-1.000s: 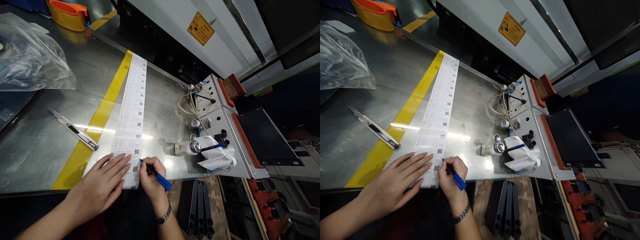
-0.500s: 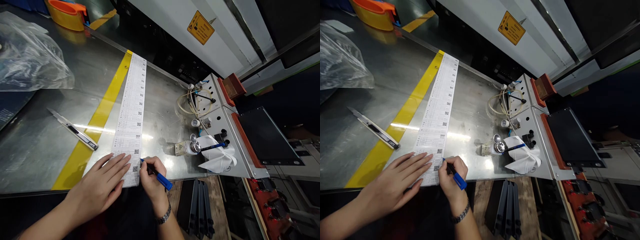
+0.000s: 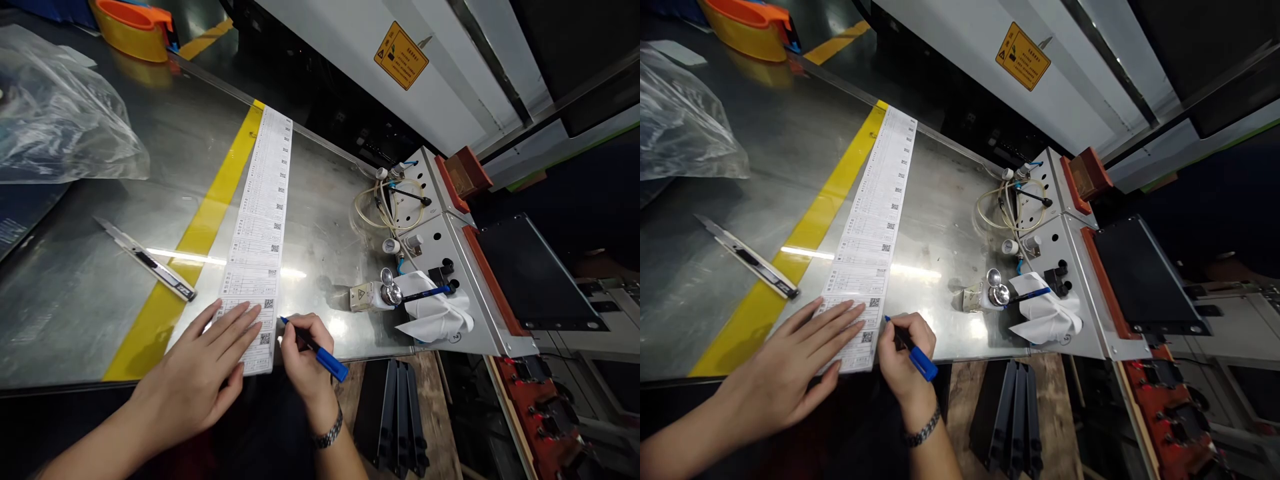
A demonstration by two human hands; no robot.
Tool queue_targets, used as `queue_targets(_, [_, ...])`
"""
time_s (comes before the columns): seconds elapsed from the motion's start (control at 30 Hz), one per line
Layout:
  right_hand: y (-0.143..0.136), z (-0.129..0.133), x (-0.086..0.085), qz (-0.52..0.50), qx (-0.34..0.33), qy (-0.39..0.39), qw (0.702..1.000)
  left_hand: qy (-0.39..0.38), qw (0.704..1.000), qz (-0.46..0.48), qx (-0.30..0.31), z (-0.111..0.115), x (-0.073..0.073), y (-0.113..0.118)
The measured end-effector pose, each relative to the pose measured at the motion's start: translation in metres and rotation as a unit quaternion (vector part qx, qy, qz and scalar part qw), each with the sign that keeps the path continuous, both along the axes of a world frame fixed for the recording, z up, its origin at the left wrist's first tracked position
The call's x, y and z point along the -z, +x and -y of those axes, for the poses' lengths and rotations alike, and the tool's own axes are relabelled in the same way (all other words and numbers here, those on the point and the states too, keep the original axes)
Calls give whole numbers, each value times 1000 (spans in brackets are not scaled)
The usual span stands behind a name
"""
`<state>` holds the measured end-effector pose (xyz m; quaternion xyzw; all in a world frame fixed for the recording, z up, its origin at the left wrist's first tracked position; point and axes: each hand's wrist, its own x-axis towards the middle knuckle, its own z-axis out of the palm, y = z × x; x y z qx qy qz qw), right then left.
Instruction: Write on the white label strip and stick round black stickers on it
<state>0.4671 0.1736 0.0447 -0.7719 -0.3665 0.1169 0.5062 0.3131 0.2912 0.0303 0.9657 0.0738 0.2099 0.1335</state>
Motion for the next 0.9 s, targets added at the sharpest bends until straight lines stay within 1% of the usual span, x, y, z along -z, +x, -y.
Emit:
queue_targets(0.2, [1, -2, -1, 49, -28, 14, 998, -76, 997, 13, -28, 7, -1, 0])
queue_targets(0.4, [1, -3, -3, 71, -38, 6, 997, -78, 997, 16, -23, 6, 0, 1])
queue_targets(0.6, [2, -2, -3, 36, -35, -2, 999, -112, 993, 25, -33, 7, -1, 1])
queue_targets(0.9, [2, -3, -1, 41, -33, 0, 999, -113, 993, 31, -30, 8, 0, 1])
